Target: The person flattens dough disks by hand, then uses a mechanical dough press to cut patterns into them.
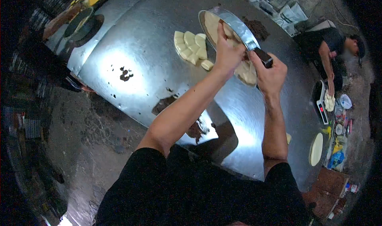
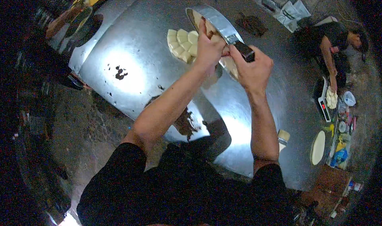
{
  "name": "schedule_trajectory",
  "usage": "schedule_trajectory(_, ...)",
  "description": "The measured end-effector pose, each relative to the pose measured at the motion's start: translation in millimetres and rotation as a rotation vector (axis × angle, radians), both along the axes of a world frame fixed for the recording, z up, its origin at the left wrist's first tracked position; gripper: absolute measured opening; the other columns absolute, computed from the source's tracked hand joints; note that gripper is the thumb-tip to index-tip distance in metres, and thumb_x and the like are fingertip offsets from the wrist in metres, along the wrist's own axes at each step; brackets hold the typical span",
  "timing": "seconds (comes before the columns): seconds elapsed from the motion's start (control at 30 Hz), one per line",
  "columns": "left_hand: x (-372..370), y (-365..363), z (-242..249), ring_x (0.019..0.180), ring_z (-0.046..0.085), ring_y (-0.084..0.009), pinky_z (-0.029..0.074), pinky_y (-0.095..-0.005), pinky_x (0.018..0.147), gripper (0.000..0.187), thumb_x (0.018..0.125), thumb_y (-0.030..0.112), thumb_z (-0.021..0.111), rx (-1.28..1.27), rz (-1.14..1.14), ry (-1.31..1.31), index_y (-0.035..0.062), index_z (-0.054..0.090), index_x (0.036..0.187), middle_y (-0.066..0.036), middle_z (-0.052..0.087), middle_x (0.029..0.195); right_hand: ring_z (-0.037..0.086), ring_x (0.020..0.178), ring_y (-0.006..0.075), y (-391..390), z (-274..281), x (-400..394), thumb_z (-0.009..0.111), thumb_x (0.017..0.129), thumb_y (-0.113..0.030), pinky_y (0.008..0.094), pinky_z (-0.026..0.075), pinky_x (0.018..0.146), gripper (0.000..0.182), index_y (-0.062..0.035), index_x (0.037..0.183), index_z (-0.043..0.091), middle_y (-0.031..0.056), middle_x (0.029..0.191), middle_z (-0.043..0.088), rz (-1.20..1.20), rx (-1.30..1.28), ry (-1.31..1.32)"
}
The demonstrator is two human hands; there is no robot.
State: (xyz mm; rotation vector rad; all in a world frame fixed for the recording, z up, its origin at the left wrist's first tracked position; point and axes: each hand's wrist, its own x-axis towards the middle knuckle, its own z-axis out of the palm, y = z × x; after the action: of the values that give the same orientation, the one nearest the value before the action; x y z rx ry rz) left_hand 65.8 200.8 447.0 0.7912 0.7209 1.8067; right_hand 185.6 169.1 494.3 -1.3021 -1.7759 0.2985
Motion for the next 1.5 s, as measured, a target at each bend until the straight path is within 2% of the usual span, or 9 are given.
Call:
schedule_trajectory(0.2, -97, 112, -22, 0.1, 0.057, -0.0243, 0.052, -0.0336, 0.077, 0.079, 0.076, -0.009, 0.054, -0.032, 0.469, -0.005, 0.0111, 0.017, 0.143, -0.015, 0.044, 0.128, 0.059, 0.048, 0.0208, 97, -9, -99, 0.074, 0.073, -0.039, 0.0341, 0.046, 0.048, 0.033, -0.0061, 0.073, 0.069, 0.0106, 0.057, 0.061, 0.178, 0.198, -0.074)
schedule_trajectory(0.3, -141, 113, -30, 0.083, 0.061, -0.0216, 0.053, -0.0348, 0.065, 0.048, 0.084, 0.009, 0.055, -0.202, 0.384, -0.43, 0.0094, 0.039, 0.129, -0.01, 0.058, 0.099, 0.061, 0.048, 0.0256, 147, -49, -149, 0.073, 0.072, -0.046, 0.0352, 0.046, 0.047, 0.038, -0.0077, 0.075, 0.069, 0.0143, 0.057, 0.06, 0.261, 0.263, -0.205)
schedule_trajectory(0.37, -184, 164, -131, 0.075, 0.062, -0.0206, 0.054, -0.0361, 0.061, 0.033, 0.089, 0.021, 0.05, -0.128, 0.152, -0.685, 0.0073, 0.051, 0.118, -0.008, 0.059, 0.093, 0.062, 0.051, 0.0286, 164, -81, -175, 0.071, 0.073, -0.047, 0.0376, 0.047, 0.048, 0.038, -0.0093, 0.07, 0.066, 0.0134, 0.057, 0.06, 0.339, 0.323, -0.351)
schedule_trajectory(0.53, -209, 146, -170, 0.083, 0.061, -0.0221, 0.054, -0.0378, 0.063, 0.031, 0.092, 0.029, 0.039, -0.319, 0.335, -0.779, 0.0063, 0.058, 0.102, -0.009, 0.06, 0.096, 0.064, 0.068, 0.0334, 176, -145, -208, 0.065, 0.073, -0.044, 0.045, 0.05, 0.062, 0.029, -0.0163, 0.081, 0.065, 0.0146, 0.069, 0.064, 0.544, 0.22, -0.584)
schedule_trajectory(0.77, -247, 123, -215, 0.074, 0.055, -0.0167, 0.047, -0.028, 0.054, 0.025, 0.095, 0.025, 0.04, -0.278, -0.013, -0.639, 0.0097, 0.058, 0.104, -0.008, 0.06, 0.095, 0.065, 0.072, 0.0362, 164, -135, -223, 0.064, 0.076, -0.043, 0.0477, 0.049, 0.066, 0.032, -0.0113, 0.073, 0.068, 0.0188, 0.069, 0.064, 0.441, 0.202, -0.493)
schedule_trajectory(1.03, -204, 4, -108, 0.077, 0.06, -0.0187, 0.05, -0.0313, 0.062, 0.032, 0.092, 0.019, 0.052, -0.411, 0.046, 0.128, 0.0035, 0.05, 0.119, -0.007, 0.06, 0.096, 0.064, 0.071, 0.0356, 188, -73, -190, 0.067, 0.071, -0.058, 0.0454, 0.05, 0.069, 0.049, -0.0104, 0.083, 0.071, 0.0184, 0.074, 0.066, 0.142, -0.058, -0.07)
schedule_trajectory(1.2, -167, -125, -24, 0.062, 0.06, -0.0153, 0.046, -0.0257, 0.056, 0.017, 0.091, 0.01, 0.053, -0.362, -0.161, 0.421, -0.002, 0.064, 0.097, -0.008, 0.064, 0.076, 0.066, 0.072, 0.0277, 215, -58, -121, 0.079, 0.064, -0.048, 0.0387, 0.049, 0.069, 0.054, 0.0016, 0.084, 0.07, 0.0149, 0.078, 0.069, -0.09, 0.051, 0.341)
schedule_trajectory(1.4, -115, -195, 109, 0.051, 0.057, -0.0172, 0.043, -0.0259, 0.044, 0.029, 0.089, 0.019, 0.063, 0.807, -0.183, 0.73, -0.001, 0.066, 0.069, -0.008, 0.061, 0.061, 0.048, 0.055, 0.0083, 117, -49, -55, 0.077, 0.076, -0.029, 0.0281, 0.041, 0.054, 0.035, 0.0036, 0.071, 0.066, 0.0008, 0.06, 0.056, -0.272, 0.204, 0.385)
schedule_trajectory(1.5, -78, -207, 129, 0.048, 0.055, -0.017, 0.041, -0.0256, 0.041, 0.031, 0.087, 0.025, 0.066, 0.839, -0.085, 0.736, -0.0008, 0.066, 0.069, -0.007, 0.06, 0.059, 0.052, 0.053, 0.0111, 48, -39, -2, 0.076, 0.077, -0.027, 0.0274, 0.042, 0.053, 0.031, 0.0016, 0.071, 0.066, 0.0014, 0.06, 0.059, -0.263, 0.204, 0.555)
